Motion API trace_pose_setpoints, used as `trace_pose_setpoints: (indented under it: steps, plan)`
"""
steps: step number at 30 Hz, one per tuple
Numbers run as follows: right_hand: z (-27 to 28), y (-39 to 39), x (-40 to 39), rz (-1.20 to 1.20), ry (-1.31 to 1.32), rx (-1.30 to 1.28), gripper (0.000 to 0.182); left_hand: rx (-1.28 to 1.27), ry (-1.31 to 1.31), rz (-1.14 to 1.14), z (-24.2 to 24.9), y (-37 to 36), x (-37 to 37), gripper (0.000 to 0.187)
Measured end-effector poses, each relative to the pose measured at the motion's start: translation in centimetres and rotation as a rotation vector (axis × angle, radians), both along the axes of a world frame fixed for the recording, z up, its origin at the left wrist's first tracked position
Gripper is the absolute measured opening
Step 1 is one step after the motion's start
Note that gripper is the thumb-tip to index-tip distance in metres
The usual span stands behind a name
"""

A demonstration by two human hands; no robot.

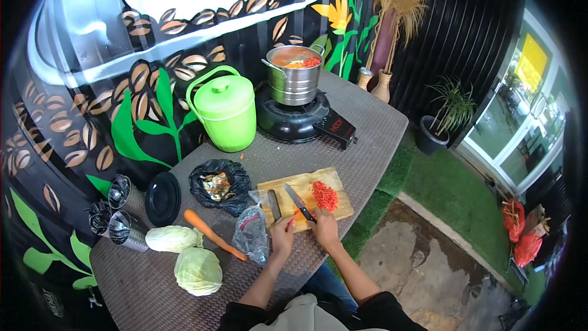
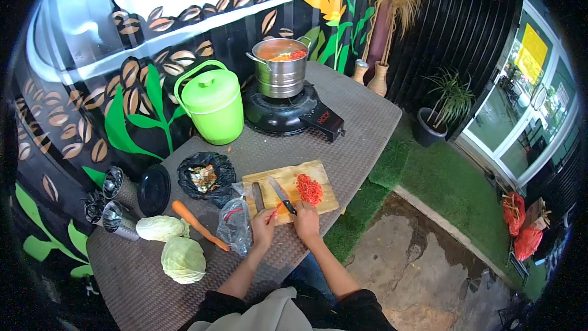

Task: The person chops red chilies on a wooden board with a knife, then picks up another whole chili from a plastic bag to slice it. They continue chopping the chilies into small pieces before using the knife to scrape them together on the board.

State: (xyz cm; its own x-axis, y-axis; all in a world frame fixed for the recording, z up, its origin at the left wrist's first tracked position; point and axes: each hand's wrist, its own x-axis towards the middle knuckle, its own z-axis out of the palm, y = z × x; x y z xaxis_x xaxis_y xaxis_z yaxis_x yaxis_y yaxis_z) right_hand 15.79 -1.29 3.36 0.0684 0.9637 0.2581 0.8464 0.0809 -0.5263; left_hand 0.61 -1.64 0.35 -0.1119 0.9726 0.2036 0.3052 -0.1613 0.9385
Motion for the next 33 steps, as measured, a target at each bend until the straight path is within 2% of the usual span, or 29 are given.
trace_pose_setpoints:
  steps: [3,6,8,10,15,19,21,24,33]
  plan:
    - [-0.8,0.9,0.3,0.142,-0.036,-0.057,0.030,0.042,0.117,-0.004,0.6,0.4,-0.2,0.024]
    - [2.1,0.6,0.2,0.096,-0.073,-0.124,0.029,0.094,0.171,-0.008,0.9,0.5,-0.2,0.022]
    - [1.9,0.4,0.5,0.063,-0.088,-0.139,0.030,0.094,0.149,-0.024,1.1,0.6,0.0,0.022]
    - [1.2,0.3,1.0,0.030,-0.103,-0.152,0.031,0.155,0.268,-0.042,1.0,0.7,0.2,0.021]
    - [0.7,-1.0,2.0,-0.058,-0.001,-0.293,0.029,0.211,0.233,-0.046,0.3,0.8,0.7,0.020]
    - [0.6,-2.8,1.2,-0.116,0.038,-0.226,0.029,0.244,0.240,-0.068,-0.1,1.0,0.5,0.021]
    - [0.5,-3.5,0.6,-0.060,0.124,-0.261,0.039,0.251,0.265,-0.076,-0.1,0.9,0.6,0.020]
    - [-0.5,-3.9,-0.4,-0.067,0.096,-0.251,0.042,0.257,0.292,-0.084,-0.1,0.8,0.7,0.019]
    - [0.4,-2.6,-0.3,-0.085,0.081,-0.400,0.033,0.248,0.299,-0.097,-0.3,1.0,0.6,0.018]
